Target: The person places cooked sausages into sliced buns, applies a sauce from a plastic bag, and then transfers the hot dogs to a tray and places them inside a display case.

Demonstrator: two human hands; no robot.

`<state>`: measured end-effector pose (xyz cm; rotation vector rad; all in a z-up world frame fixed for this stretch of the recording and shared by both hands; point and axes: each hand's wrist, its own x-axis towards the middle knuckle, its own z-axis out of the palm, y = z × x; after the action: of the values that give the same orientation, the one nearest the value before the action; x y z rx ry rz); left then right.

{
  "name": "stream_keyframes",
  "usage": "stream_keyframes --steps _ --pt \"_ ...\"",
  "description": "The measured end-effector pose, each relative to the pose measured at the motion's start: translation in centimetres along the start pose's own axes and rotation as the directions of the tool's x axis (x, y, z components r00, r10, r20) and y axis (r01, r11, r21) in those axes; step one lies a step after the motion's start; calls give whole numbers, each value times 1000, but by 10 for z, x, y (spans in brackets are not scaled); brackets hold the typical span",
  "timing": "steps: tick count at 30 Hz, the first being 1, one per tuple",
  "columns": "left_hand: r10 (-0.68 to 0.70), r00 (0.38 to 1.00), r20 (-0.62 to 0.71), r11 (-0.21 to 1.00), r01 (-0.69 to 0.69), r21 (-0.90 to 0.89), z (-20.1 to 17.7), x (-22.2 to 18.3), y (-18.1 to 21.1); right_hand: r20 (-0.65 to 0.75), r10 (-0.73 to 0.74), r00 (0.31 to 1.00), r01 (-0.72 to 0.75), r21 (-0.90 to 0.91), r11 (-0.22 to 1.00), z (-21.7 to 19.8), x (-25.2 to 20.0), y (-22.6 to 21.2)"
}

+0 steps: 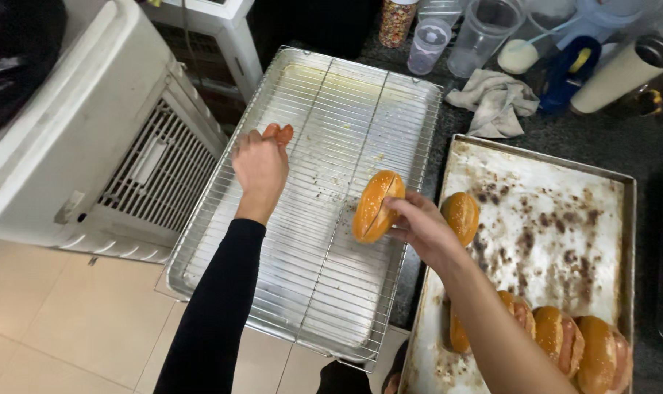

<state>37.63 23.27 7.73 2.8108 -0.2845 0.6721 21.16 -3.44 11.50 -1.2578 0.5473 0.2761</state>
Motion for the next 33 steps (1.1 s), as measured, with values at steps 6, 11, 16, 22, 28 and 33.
stream_keyframes --steps 6,11,16,22,28,33 --pt "26 999 -48 998 -22 67 16 -2 11 -102 82 991 -86 -36 996 -1 -2 -2" --pt "-93 987 133 995 88 43 12 8 7 -93 75 993 -76 -2 997 0 -1 0" --pt "-8 997 79 990 -4 142 12 9 7 -66 64 996 -66 -30 997 1 -3 4" --pt "-43 971 235 999 37 29 -17 16 15 -86 67 994 -67 3 998 -4 -15 5" --pt "-18 773 635 225 622 -750 -56 -21 39 -49 5 999 -2 73 997 -23 -33 5" --pt "221 693 687 -191 721 -666 -89 -67 85 -27 -61 998 63 71 996 -36 -58 3"
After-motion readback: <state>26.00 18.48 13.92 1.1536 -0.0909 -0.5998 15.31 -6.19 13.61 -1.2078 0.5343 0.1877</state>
